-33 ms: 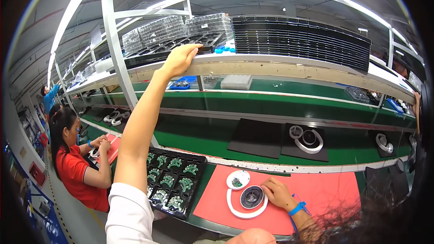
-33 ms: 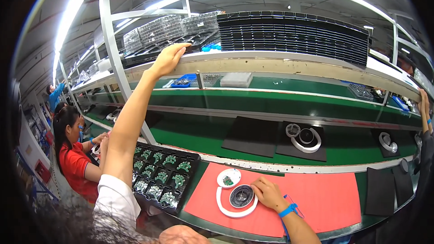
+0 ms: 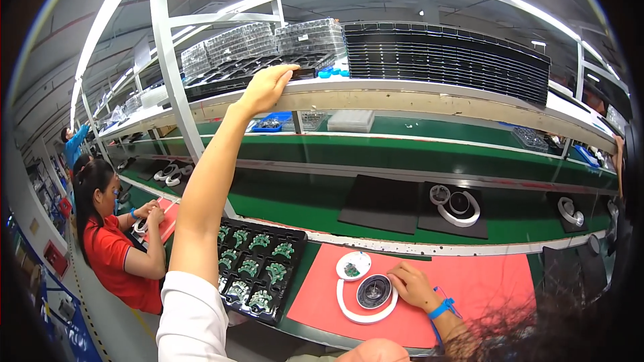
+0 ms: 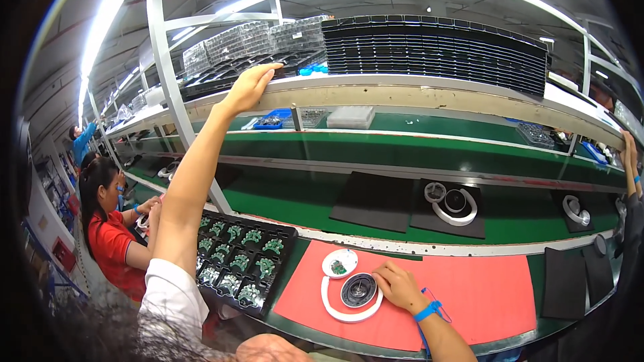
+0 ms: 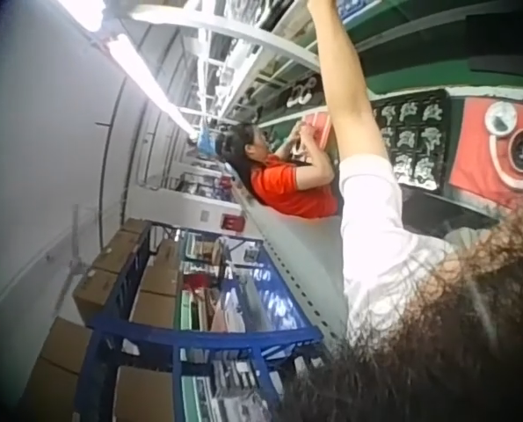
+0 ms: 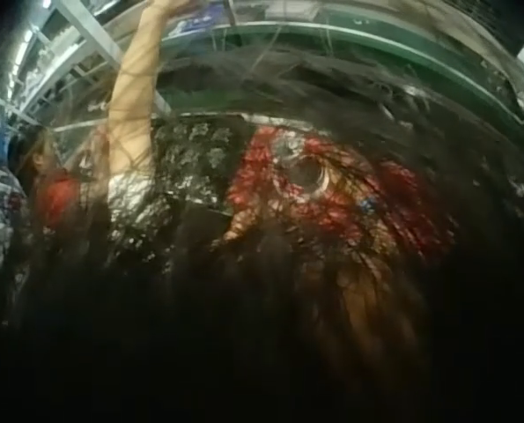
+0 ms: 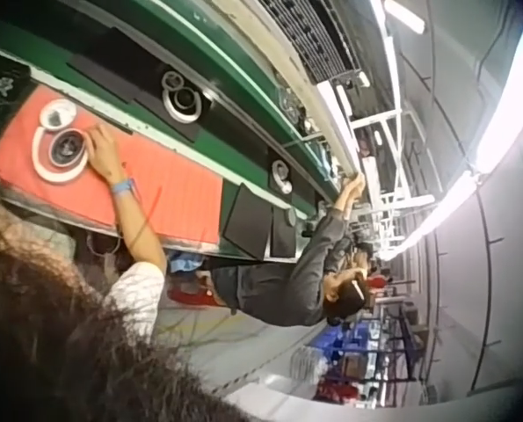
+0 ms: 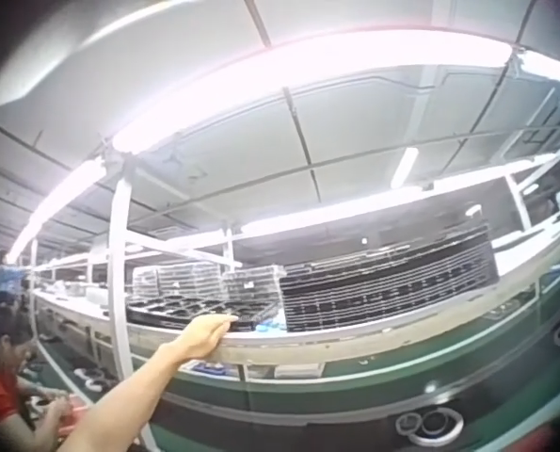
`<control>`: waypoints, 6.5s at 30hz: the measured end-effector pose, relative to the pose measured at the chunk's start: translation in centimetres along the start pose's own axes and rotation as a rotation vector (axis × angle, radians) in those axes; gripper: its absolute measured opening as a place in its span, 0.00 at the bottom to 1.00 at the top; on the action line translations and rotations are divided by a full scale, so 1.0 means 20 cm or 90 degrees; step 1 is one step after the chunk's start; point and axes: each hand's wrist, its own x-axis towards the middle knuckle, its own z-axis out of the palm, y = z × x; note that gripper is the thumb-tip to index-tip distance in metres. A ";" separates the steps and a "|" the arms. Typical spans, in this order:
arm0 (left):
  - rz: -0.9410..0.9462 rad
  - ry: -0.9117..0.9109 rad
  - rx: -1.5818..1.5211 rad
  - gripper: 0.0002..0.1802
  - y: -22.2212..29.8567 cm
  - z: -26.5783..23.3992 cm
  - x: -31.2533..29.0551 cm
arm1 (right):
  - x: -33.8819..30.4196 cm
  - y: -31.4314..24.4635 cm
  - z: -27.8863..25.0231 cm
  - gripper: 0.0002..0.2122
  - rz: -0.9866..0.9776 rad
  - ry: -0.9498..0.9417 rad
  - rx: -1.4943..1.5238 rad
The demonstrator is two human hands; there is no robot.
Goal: The person assembles circular PCB components into white plastic ring housings by hand, working on a factory production line.
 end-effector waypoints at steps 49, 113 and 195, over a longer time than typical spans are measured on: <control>-0.490 -0.151 -0.070 0.08 0.97 0.04 -2.00 | 0.00 -0.15 -0.12 0.28 0.261 -0.207 -0.091; -0.344 -0.072 -0.308 0.10 1.66 0.60 -1.81 | 0.16 -0.35 0.11 0.10 -0.175 -0.095 -0.238; -0.475 -0.229 -0.446 0.13 1.48 0.71 -1.69 | 0.19 -0.25 0.21 0.10 0.071 -0.098 -0.195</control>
